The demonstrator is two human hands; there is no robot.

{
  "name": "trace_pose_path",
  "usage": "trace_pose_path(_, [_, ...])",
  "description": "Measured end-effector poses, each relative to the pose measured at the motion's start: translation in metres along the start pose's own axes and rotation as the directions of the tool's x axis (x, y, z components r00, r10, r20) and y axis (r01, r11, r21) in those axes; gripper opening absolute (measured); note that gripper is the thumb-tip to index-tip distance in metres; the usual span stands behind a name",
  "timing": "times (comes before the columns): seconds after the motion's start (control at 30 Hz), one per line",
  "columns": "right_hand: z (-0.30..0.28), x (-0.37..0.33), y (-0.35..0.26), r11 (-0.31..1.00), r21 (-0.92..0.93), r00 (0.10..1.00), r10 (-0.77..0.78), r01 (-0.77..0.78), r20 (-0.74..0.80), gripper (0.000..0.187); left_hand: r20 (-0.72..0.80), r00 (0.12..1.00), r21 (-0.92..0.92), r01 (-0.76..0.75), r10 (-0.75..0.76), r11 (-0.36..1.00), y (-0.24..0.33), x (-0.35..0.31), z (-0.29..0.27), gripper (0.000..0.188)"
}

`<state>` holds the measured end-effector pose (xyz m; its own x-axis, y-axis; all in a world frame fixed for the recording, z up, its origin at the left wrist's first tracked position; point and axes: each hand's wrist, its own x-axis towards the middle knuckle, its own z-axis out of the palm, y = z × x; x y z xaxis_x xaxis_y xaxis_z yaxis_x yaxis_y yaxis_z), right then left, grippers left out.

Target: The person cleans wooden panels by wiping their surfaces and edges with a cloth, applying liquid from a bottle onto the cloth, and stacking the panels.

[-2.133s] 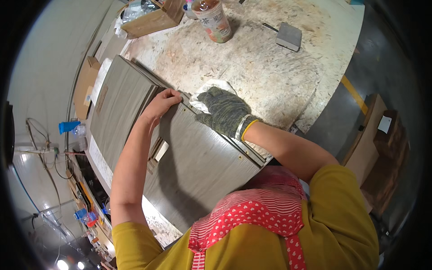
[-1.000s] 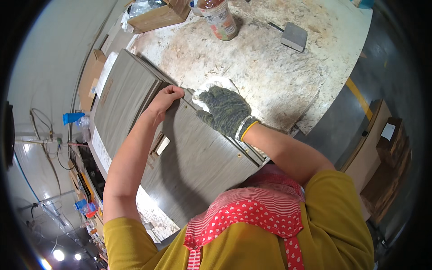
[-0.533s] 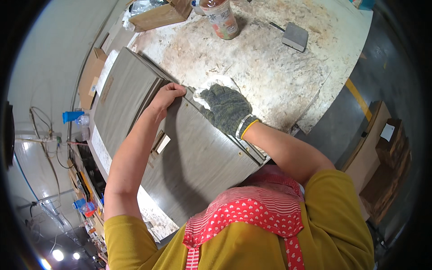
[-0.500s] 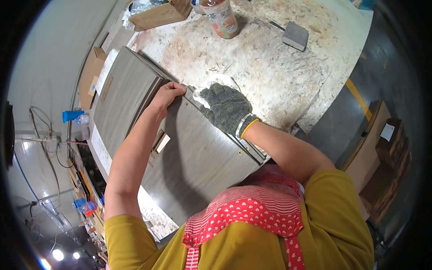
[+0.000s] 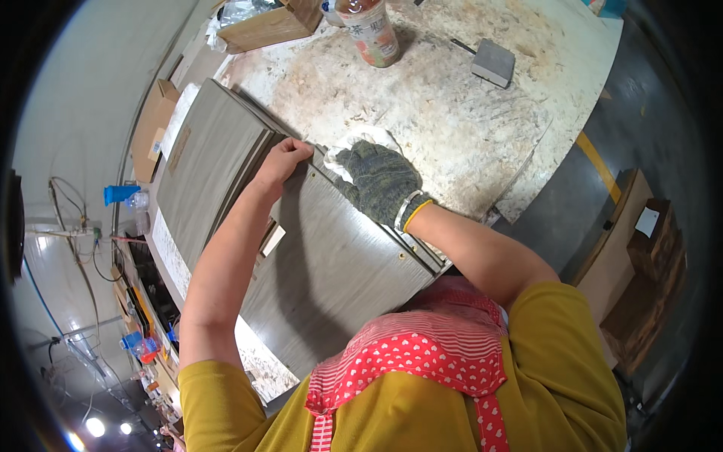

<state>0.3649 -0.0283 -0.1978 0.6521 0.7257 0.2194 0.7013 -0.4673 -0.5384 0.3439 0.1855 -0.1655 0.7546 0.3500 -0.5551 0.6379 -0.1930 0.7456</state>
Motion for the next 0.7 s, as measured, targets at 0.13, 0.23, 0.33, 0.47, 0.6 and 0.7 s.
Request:
trace_pose_path(0.13, [-0.002,0.0,-0.002,1.0,-0.012,1.0,-0.009,0.01,0.011,0.044,0.032,0.998,0.055,0.046,-0.048,0.997,0.004,-0.006,-0.004,0.009])
trace_pose_path(0.23, [-0.001,0.0,-0.001,1.0,-0.005,1.0,0.011,-0.011,0.009,0.044,0.024,1.0,0.072,-0.011,0.01,0.997,0.002,-0.002,-0.003,0.011])
trace_pose_path(0.33, [-0.001,0.0,0.001,1.0,-0.006,1.0,0.003,-0.003,-0.015,0.043,-0.026,1.0,0.008,0.012,-0.011,1.0,0.003,-0.003,0.002,0.009])
trace_pose_path(0.47, [-0.01,0.004,-0.006,0.999,0.036,0.999,0.017,-0.018,0.027,0.043,0.016,0.999,0.065,-0.037,0.036,0.997,-0.001,-0.002,-0.006,0.009])
trace_pose_path(0.6, [-0.001,0.001,-0.001,1.0,-0.009,1.0,-0.007,0.007,-0.028,0.042,0.007,1.0,-0.044,0.011,-0.011,0.999,0.002,-0.003,0.001,0.007])
trace_pose_path(0.7, [-0.003,0.0,-0.002,1.0,0.021,1.0,0.018,-0.018,-0.006,0.042,-0.054,0.998,0.029,-0.03,0.032,0.999,0.0,-0.001,0.003,0.005])
